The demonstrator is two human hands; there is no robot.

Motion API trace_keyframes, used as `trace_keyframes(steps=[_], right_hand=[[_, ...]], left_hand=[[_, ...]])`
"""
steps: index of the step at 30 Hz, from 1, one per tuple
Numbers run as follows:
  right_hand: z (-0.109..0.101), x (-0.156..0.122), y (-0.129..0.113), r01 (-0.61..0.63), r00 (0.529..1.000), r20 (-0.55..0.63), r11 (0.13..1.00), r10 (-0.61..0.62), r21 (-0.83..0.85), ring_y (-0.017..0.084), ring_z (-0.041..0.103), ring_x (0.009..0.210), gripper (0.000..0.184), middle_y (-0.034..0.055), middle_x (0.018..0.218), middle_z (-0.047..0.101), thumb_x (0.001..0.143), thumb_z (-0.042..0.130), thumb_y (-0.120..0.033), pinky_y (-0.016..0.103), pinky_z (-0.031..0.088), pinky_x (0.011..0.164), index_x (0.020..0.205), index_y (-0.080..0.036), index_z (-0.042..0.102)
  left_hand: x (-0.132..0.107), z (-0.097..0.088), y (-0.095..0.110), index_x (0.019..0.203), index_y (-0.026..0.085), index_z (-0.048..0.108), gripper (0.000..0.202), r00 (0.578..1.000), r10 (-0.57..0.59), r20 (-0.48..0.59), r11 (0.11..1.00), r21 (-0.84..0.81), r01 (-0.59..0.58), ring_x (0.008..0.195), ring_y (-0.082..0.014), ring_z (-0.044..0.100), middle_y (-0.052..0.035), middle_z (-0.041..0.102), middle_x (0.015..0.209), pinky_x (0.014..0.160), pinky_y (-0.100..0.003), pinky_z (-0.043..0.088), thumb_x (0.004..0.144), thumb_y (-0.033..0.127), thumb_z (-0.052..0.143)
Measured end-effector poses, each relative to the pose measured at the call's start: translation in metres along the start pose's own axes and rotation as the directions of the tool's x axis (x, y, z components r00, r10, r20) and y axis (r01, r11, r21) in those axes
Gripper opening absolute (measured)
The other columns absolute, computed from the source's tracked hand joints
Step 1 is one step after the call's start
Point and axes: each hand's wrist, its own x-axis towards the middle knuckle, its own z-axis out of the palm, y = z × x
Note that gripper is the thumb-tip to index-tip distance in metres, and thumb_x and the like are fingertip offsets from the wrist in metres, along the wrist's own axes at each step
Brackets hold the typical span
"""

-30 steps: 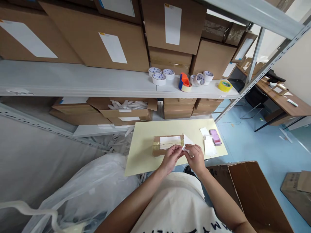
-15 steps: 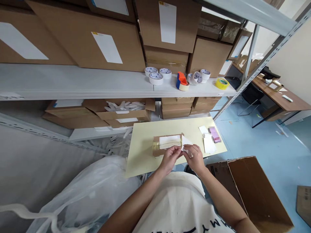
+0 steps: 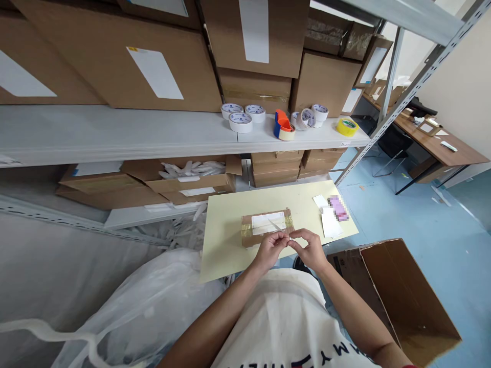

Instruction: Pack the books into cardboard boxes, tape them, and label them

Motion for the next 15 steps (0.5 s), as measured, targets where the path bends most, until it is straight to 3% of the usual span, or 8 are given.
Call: trace_keyframes(steps=[11, 15], right_hand=[[-0.001, 0.001, -0.003, -0.148, 0.989, 0.032, 0.971, 0.145, 0.188, 0.022, 0.074, 0.082, 0.018, 0.0075, 0.086, 0.078, 0.084, 0.070, -0.038, 0.036, 0.060, 0.078, 0.081, -0.022, 0.075], [-0.001, 0.002, -0.002, -0.213, 0.977, 0.051, 0.952, 0.207, 0.221, 0.022, 0.073, 0.081, 0.017, 0.0076, 0.085, 0.078, 0.083, 0.069, -0.037, 0.036, 0.060, 0.078, 0.081, -0.021, 0.074]], left_hand=[[-0.002, 0.001, 0.010, 0.068, 0.020, 0.065, 0.028, 0.988, 0.156, 0.018, 0.971, 0.179, -0.157, 0.069, -0.0158, 0.056, -0.0015, 0.063, 0.069, 0.065, -0.026, 0.044, 0.077, 0.046, 0.070], [-0.005, 0.001, 0.011, 0.071, 0.020, 0.060, 0.028, 0.986, 0.161, 0.051, 0.960, 0.222, -0.168, 0.068, -0.0146, 0.052, -0.0001, 0.058, 0.069, 0.065, -0.026, 0.041, 0.082, 0.045, 0.065]])
